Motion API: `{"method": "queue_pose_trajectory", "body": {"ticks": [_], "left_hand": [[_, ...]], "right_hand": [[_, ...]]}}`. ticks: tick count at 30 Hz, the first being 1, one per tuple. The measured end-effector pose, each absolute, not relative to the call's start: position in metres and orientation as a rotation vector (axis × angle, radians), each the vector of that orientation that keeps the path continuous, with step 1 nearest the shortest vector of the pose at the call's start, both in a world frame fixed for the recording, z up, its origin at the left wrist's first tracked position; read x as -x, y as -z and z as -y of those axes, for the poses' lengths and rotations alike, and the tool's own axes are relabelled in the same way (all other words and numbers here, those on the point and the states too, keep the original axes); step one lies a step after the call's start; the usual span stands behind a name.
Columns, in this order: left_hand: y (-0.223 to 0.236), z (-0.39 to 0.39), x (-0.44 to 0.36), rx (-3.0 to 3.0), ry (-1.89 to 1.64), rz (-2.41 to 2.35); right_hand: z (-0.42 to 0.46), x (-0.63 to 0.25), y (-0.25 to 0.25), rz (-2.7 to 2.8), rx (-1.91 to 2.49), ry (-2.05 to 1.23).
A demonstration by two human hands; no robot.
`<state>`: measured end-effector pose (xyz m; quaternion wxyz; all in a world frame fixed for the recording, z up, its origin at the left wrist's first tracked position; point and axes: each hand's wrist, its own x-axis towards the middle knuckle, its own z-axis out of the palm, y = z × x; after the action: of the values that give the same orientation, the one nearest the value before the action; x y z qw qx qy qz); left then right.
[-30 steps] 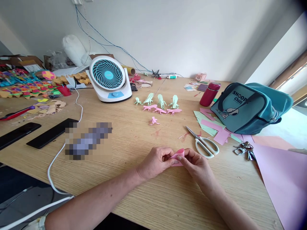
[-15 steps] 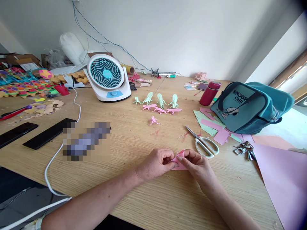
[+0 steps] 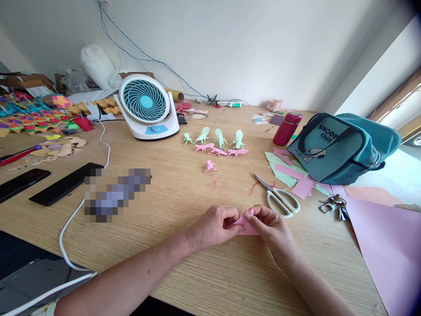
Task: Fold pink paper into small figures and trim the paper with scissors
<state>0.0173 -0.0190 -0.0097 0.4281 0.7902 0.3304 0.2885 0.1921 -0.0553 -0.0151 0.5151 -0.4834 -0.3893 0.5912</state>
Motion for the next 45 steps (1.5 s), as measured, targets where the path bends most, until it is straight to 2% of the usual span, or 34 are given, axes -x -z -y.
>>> {"method": "queue_pose_trajectory", "body": {"ticks": [21, 33, 45], "left_hand": [[0.006, 0.018, -0.017, -1.931, -0.727, -0.771], [0.011, 0.011, -0.015, -1.707, -0.819, -0.844], [0.013, 0.011, -0.018, -1.678, -0.928, -0.878]], "right_hand": [[0.06, -0.194, 0.011, 1.035, 1.169, -1.388], [0.055, -0.194, 0.009, 1.171, 1.186, -1.396], [0.058, -0.191, 0.022, 1.241, 1.219, -1.229]]}}
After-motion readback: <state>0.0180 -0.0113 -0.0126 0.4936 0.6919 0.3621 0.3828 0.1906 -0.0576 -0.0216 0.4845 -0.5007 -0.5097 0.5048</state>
